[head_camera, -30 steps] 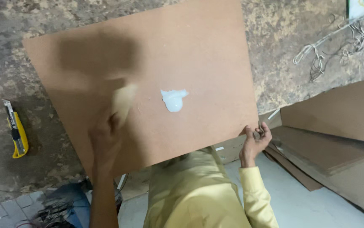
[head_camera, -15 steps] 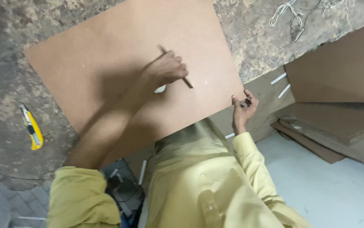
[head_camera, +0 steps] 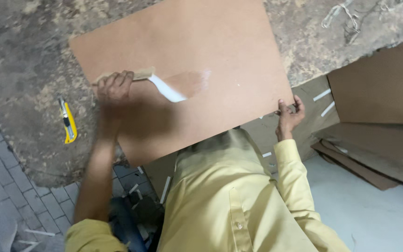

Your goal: The person applies white adhesive from a packet onto a brown cardboard sheet using a small wooden block as a spreader. They then place a decorative calligraphy textile onto the glued surface and press it down to adhere.

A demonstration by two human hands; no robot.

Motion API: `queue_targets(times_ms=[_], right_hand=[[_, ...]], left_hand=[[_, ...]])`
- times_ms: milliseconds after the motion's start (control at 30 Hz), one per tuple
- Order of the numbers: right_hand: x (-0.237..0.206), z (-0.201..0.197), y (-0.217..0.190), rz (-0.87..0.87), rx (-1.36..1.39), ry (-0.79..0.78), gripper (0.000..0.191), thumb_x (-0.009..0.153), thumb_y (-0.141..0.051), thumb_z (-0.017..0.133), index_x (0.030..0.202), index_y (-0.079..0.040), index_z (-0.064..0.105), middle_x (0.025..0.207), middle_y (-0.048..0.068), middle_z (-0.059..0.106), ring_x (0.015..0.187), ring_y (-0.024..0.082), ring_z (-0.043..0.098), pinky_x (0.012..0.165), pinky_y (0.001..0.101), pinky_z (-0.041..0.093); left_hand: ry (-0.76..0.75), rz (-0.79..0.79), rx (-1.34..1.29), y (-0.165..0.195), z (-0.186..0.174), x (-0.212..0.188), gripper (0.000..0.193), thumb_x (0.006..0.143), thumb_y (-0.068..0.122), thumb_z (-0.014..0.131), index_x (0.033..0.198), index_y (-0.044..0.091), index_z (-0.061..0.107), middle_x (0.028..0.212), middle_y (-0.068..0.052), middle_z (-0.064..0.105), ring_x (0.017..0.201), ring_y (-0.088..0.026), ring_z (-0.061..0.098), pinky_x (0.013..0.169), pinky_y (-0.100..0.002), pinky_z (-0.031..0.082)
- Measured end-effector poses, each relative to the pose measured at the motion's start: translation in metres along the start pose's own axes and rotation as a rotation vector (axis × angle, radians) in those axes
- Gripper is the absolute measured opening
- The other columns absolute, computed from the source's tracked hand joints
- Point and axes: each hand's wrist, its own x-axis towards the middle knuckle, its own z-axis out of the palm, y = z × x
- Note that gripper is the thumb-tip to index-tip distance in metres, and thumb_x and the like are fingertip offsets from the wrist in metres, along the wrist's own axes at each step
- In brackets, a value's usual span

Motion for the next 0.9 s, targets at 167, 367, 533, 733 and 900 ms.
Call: queue_targets(times_ms=[167,367,533,733,900], right_hand=[[0.001,-0.001,0.003,0.026,-0.008,-0.001,0.056,0.089,0.0,0.082,0.139,-0.002,0.054,0.136,0.011,0.057,0.088,0.016,0.071,0.06,0.0273,0.059],[0.014,-0.017,0.004,0.106,0.016,-0.084,0.044,0.092,-0.003,0.078,0.132,-0.001,0.06,0.121,0.01,0.062,0.084,0.017,0.072,0.06,0.0286,0.06],[0.031,-0.035,0.0,0.251,0.105,-0.179,0.029,0.098,-0.007,0.073,0.124,0.004,0.068,0.1,0.007,0.074,0.079,0.017,0.072,0.067,0.0288,0.063],[0.038,-0.038,-0.007,0.327,0.186,-0.249,0.028,0.095,-0.005,0.073,0.121,0.003,0.067,0.099,0.01,0.074,0.075,0.019,0.073,0.065,0.0317,0.064],[0.042,-0.04,-0.021,0.379,0.201,-0.323,0.031,0.095,-0.005,0.074,0.123,0.004,0.067,0.101,0.012,0.075,0.079,0.021,0.074,0.067,0.033,0.064]], left_hand=[[0.028,-0.425,0.018,0.071,0.038,-0.059,0.02,0.099,0.014,0.059,0.118,0.016,0.066,0.109,0.002,0.069,0.102,-0.018,0.065,0.086,-0.04,0.05],[0.073,-0.681,0.074,0.102,0.049,-0.073,0.017,0.101,0.017,0.059,0.116,0.016,0.065,0.101,0.001,0.069,0.092,-0.019,0.067,0.077,-0.04,0.052],[0.159,-0.706,0.125,0.112,0.049,-0.045,0.014,0.103,0.019,0.059,0.115,0.016,0.065,0.093,0.0,0.069,0.083,-0.019,0.068,0.07,-0.039,0.054],[0.048,-0.647,0.063,0.257,0.084,0.024,0.011,0.105,0.021,0.059,0.113,0.016,0.065,0.085,-0.001,0.069,0.072,-0.02,0.07,0.062,-0.039,0.056],[0.007,-0.43,0.144,0.287,0.077,0.105,0.034,0.094,0.013,0.06,0.128,0.01,0.065,0.082,-0.005,0.07,0.063,-0.019,0.071,0.047,-0.038,0.056]])
